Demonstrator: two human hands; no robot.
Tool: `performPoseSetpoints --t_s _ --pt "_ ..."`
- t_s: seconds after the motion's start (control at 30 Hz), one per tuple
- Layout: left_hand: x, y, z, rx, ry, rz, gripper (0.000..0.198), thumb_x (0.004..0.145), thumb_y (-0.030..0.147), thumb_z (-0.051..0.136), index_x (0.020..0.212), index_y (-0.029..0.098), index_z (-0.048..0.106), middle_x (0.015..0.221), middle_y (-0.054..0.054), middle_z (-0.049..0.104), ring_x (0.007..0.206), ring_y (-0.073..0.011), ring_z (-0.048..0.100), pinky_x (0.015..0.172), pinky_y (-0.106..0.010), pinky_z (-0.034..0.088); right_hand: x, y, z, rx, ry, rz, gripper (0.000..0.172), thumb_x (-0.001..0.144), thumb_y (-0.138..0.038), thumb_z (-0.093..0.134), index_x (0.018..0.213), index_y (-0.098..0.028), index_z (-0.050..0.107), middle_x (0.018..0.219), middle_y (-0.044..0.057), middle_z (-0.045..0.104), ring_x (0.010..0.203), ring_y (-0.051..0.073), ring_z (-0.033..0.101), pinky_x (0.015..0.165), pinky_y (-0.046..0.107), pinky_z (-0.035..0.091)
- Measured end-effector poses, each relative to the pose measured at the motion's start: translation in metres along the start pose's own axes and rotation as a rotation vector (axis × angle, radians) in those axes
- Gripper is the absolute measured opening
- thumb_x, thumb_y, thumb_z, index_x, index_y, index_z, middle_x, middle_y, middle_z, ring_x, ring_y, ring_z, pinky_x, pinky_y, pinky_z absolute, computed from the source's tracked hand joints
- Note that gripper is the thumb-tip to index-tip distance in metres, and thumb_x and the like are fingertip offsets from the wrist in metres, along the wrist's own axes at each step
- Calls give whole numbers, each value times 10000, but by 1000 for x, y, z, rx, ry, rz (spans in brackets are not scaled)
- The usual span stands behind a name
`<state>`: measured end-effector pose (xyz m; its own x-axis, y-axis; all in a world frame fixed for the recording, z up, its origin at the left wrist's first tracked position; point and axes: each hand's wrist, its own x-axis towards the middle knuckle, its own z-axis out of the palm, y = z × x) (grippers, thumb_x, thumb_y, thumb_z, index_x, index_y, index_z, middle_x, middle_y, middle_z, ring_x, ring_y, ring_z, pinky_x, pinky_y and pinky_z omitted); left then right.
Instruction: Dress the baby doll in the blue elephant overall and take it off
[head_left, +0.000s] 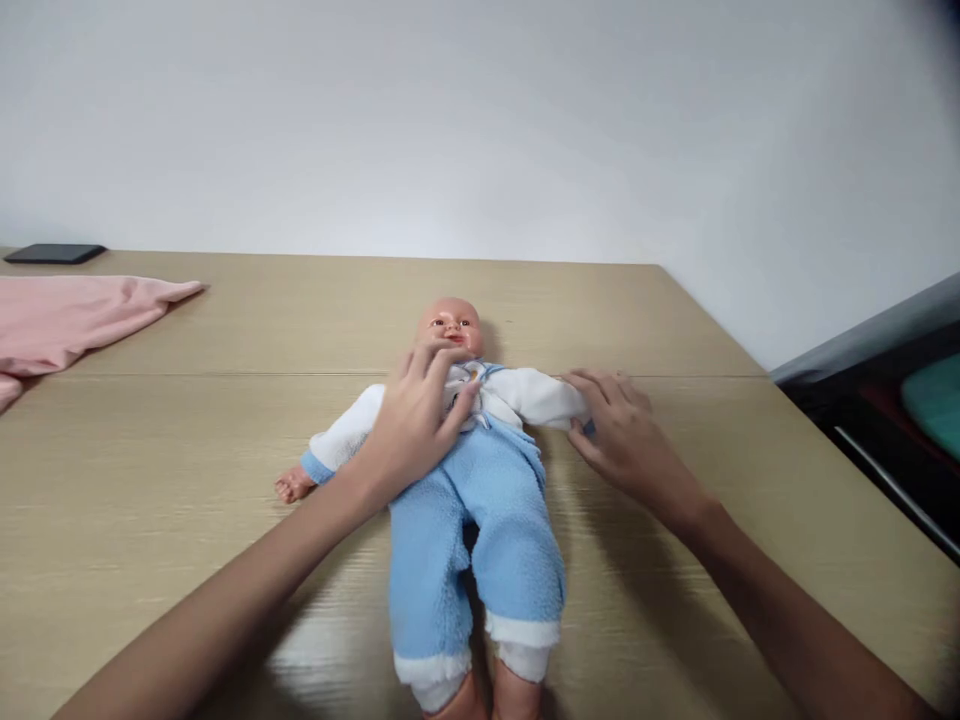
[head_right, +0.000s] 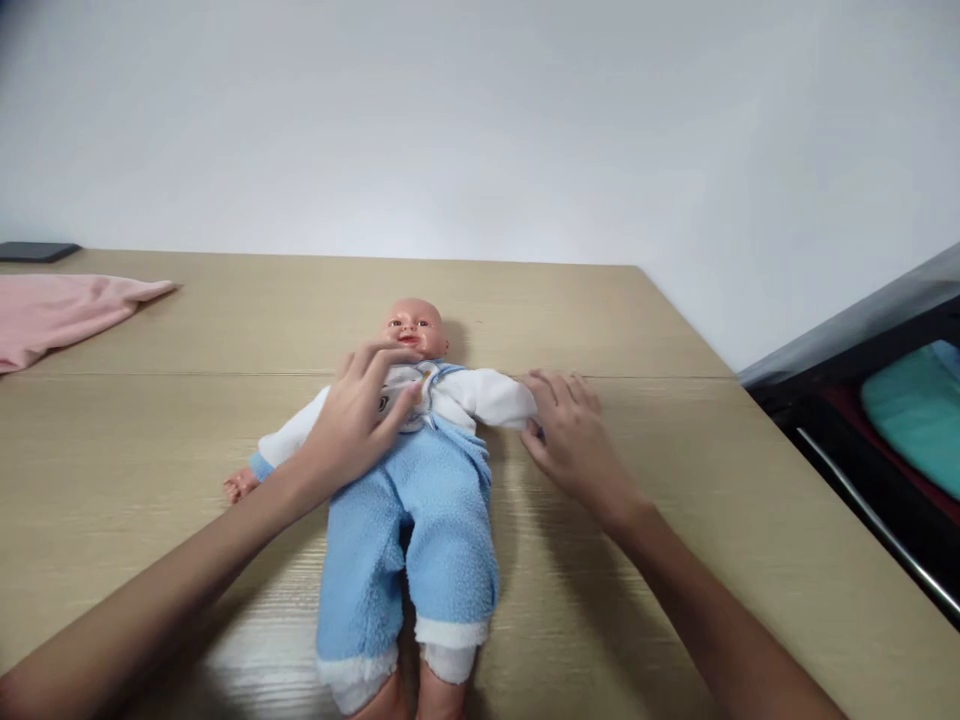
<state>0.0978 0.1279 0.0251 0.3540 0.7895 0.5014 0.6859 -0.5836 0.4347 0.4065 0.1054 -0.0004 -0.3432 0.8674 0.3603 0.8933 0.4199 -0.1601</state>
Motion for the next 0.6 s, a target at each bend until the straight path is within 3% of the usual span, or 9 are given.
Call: performPoseSetpoints --t_s 0.1,0.23,0.33,0.4,0.5,0.6 --pt "-45 -12 -20 -22 -2 -131 247 1153 371 498 1361 259 571 1402 -123 677 1317 -318 624 1145 -503 463 -13 -32 -4 182 105 -5 374 1049 -270 614 1420 -253 659 1457 167 700 1393 400 614 1211 588 442" --pt "-84 -28 -32 42 -123 -303 291 1136 472 490 1327 270 576 1325 -99 731 1253 -359 651 1173 -605 364 -11 -54 4 663 -18 62 132 1029 -387 714 1120 -293 730 1142 84 764 1113 324 701 1045 471 525" --pt "-86 -33 -35 3 -181 -357 315 1128 525 467 1233 265 611 1258 -85 745 1230 -361 640 1198 -626 324 1 -49 27 1060 -62 287 255 990 -514 734 959 -263 702 936 40 692 921 267 641 913 399 527" --pt "-79 -37 -37 -37 -220 -388 322 1115 544 469 1138 266 630 1170 -63 749 1185 -352 641 1185 -618 342 8 -43 45 1257 -42 427 347 973 -609 700 951 -264 661 897 17 651 879 247 609 879 377 531" --pt "-70 -46 -41 -164 -265 -444 343 1111 563 454 1081 270 630 1054 -36 739 1089 -313 659 1114 -549 448 13 -40 62 1332 -9 528 387 963 -652 673 991 -271 615 923 -1 637 872 227 595 852 352 532" --pt "-66 -53 -44 -304 -330 -466 392 1123 607 417 1054 279 620 960 -17 714 928 -266 657 930 -440 550 13 -42 64 1333 -22 571 376 927 -617 752 995 -267 631 895 -19 608 835 204 558 794 313 499"
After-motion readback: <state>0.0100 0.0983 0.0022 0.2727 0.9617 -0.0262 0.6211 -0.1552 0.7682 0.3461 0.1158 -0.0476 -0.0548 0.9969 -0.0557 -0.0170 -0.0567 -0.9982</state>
